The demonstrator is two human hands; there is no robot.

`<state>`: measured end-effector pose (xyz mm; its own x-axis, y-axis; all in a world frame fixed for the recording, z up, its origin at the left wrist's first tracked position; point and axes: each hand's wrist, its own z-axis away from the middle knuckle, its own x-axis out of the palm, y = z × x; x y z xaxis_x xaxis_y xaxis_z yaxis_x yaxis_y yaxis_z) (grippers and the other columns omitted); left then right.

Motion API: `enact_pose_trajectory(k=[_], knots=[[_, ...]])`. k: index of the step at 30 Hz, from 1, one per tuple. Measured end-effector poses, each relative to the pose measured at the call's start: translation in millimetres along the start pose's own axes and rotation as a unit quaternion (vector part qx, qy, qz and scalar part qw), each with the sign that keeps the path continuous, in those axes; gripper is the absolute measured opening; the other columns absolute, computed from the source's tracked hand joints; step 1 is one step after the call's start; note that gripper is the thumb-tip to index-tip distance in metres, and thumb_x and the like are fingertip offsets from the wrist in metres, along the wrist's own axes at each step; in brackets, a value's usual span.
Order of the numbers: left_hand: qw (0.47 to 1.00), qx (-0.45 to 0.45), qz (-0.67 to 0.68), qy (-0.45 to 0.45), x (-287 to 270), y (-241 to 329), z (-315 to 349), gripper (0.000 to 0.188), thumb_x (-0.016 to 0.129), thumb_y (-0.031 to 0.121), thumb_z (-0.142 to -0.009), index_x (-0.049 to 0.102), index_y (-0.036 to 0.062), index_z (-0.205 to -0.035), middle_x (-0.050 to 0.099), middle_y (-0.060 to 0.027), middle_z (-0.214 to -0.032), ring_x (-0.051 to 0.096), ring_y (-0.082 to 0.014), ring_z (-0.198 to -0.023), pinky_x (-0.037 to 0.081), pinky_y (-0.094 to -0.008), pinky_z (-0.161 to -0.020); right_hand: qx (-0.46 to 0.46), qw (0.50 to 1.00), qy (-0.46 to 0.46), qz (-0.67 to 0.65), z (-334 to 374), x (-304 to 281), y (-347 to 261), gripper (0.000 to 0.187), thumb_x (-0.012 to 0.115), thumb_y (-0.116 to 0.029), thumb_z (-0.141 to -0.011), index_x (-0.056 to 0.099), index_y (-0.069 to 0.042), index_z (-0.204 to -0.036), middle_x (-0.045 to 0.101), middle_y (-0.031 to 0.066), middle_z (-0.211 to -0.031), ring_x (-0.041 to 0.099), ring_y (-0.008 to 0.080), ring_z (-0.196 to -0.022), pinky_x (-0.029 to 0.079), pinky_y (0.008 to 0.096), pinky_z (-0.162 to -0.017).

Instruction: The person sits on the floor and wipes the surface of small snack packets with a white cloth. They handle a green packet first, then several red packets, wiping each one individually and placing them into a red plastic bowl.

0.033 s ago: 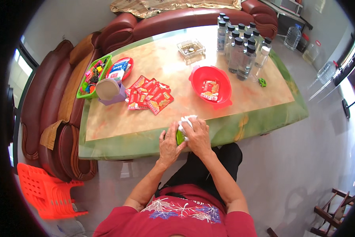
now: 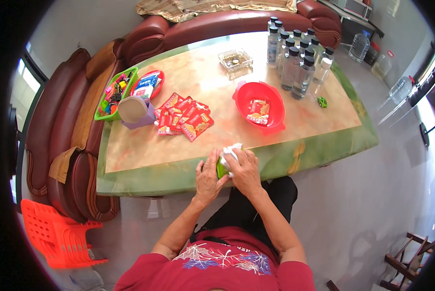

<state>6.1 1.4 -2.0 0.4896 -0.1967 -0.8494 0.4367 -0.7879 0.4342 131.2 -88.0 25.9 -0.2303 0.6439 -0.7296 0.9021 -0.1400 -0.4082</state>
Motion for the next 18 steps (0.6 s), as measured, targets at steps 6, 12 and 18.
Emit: enact_pose_trajectory(k=[6,12,18], knots=[[1.000,-0.002,0.019,-0.012,-13.1,2.8,3.6,0.087,0.071,0.038,-0.080,0.028,0.0053,-0.149,0.038,-0.0107,-0.151,0.037,-0.0219,-0.139,0.022,-0.0465,-0.111,-0.028,0.995,-0.070,-0.062,21.3,-23.8,-6.7,0.051,0.065,0.004,-0.063,0.064,-0.013,-0.111,0.056,0.0074,-0.122,0.050,0.0328,-0.109,0.041,0.0438,-0.092],[0.997,-0.023,0.071,-0.037,-11.3,1.4,1.5,0.096,0.075,0.031,-0.076,0.021,0.0032,-0.151,0.035,-0.0129,-0.152,0.037,-0.0239,-0.138,0.019,-0.0468,-0.112,-0.058,0.996,-0.038,-0.048,-14.2,14.0,-2.3,0.035,0.068,-0.012,-0.072,0.066,-0.013,-0.108,0.058,0.0071,-0.119,0.051,0.0318,-0.110,0.042,0.0430,-0.089],[0.994,-0.049,0.101,0.004,-15.6,2.2,-3.5,0.106,0.078,0.040,-0.071,0.019,0.0022,-0.151,0.028,-0.0144,-0.154,0.026,-0.0301,-0.143,0.021,-0.0474,-0.111,-0.045,0.997,-0.048,-0.046,-12.8,16.4,-7.1,0.033,0.070,-0.007,-0.070,0.069,-0.015,-0.102,0.058,0.0034,-0.123,0.048,0.0307,-0.116,0.038,0.0442,-0.094]])
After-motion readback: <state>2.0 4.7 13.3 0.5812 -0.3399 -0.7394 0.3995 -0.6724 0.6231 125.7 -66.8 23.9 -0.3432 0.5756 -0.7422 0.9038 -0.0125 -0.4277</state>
